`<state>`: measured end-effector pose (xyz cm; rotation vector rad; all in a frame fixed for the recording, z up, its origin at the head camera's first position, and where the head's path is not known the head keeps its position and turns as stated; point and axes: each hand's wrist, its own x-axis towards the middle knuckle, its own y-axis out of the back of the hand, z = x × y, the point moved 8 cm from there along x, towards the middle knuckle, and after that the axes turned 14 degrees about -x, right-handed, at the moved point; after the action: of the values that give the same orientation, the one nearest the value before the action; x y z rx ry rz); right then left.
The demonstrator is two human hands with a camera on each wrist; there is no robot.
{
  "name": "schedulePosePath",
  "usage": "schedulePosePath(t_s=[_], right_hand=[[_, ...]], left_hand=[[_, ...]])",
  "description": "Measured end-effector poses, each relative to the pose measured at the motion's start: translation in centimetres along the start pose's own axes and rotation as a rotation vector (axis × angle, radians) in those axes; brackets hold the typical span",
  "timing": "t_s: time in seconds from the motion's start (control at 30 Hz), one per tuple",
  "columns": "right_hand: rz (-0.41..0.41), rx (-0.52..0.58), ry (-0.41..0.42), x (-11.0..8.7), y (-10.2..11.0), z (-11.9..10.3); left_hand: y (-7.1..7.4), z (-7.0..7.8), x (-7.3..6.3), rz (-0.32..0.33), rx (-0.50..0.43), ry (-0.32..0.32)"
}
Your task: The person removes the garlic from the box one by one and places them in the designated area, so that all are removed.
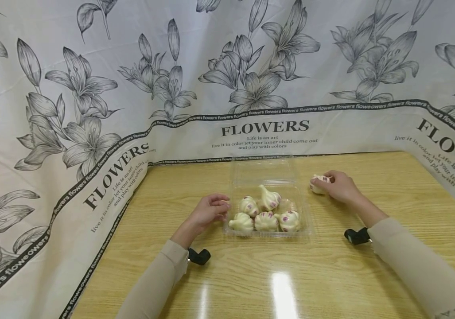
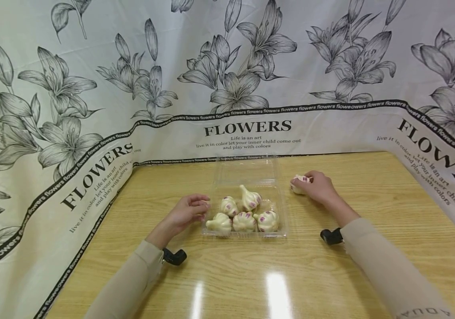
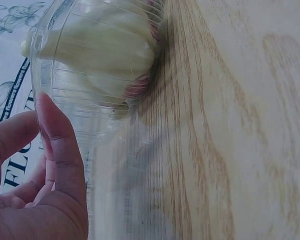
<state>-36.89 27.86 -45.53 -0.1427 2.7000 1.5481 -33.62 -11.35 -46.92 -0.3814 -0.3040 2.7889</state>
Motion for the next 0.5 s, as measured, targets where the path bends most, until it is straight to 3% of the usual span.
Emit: schedulePosePath(t_s=[0.5], right_hand=[[0.089,-0.062,-0.006,0.08,0.06,-0.48]], left_hand=[[0.22,-0.25,0.31,0.01,0.007,-0.004]])
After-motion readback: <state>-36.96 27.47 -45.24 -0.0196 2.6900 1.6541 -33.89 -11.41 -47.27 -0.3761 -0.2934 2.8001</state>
